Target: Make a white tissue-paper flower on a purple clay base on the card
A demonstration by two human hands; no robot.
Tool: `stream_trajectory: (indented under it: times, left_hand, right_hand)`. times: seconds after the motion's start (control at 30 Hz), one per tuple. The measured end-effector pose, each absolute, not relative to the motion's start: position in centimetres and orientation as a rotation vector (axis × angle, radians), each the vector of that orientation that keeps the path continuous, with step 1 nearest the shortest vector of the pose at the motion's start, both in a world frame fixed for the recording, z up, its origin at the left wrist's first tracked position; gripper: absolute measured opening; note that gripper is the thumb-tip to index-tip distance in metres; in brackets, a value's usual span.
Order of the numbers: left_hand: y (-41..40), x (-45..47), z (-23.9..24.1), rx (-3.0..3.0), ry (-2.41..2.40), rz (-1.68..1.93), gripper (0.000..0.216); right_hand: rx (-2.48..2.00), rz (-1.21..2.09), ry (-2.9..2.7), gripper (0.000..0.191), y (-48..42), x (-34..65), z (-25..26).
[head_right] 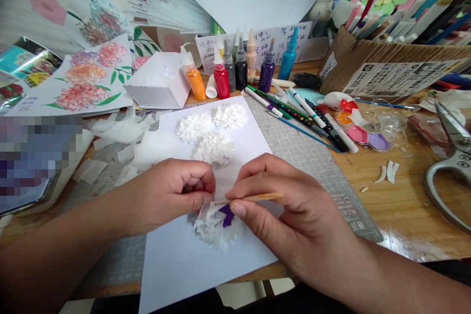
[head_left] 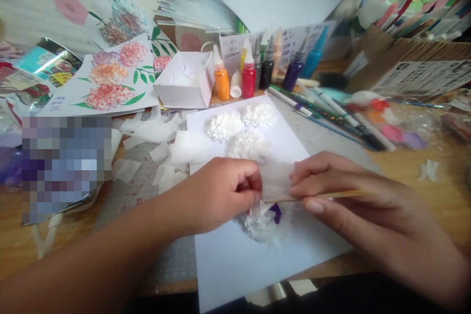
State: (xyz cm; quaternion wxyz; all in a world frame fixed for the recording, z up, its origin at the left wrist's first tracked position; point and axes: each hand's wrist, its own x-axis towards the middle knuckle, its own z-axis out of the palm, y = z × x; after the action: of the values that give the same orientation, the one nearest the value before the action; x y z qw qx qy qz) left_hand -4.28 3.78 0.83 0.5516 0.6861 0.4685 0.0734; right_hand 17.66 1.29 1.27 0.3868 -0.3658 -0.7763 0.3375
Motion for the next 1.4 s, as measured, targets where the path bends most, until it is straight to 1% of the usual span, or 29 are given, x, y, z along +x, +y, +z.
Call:
stream_trajectory:
  times: [0.37, 0.5, 0.63, 0.8, 0.9, 1.0, 1.2, 1.4]
  left_hand:
    - [3.8, -4.2, 1.0, 1.723, 1.157, 0.186, 0.007]
    - [3.8, -4.1, 1.0, 1.732, 1.153, 0.186, 0.006]
    - [3.8, -4.1, 0.9, 1.701, 1.140, 0.163, 0.007]
    - [3.7, -4.3, 0.8, 1.716, 1.140, 0.143, 0.007]
    - [3.9, -4.3, 0.9, 1.788, 1.163, 0.135, 0.005]
    - [4.0, -4.2, 1.1, 1.808, 1.170, 0.101, 0.006]
    - [4.1, -4.3, 1.1, 1.717, 1.139, 0.063, 0.007]
    - [4.1, -4.4, 1.1, 1.742, 1.149, 0.054, 0.008]
  right_hand:
    - [-0.949, 0.837, -1.939, 0.009, 1.2, 17.2, 1.3]
    - [-0.908, 0.805, -2.004, 0.011, 1.3, 17.0, 1.3]
    - [-0.883, 0.798, -2.079, 0.008, 1.6, 16.8, 1.0]
    - [-0.817, 0.766, -2.202, 0.012, 1.6, 16.5, 0.5]
    - [-0.815, 0.734, -2.236, 0.012, 1.4, 16.2, 0.3]
    - [-0.813, 0.795, -2.191, 0.010, 1.5, 16.1, 0.3]
    - [-0.901, 0.991, -1.861, 0.010, 2.0, 17.4, 0.6]
    - [-0.861, 0.913, -1.948, 0.010, 1.9, 17.8, 0.5]
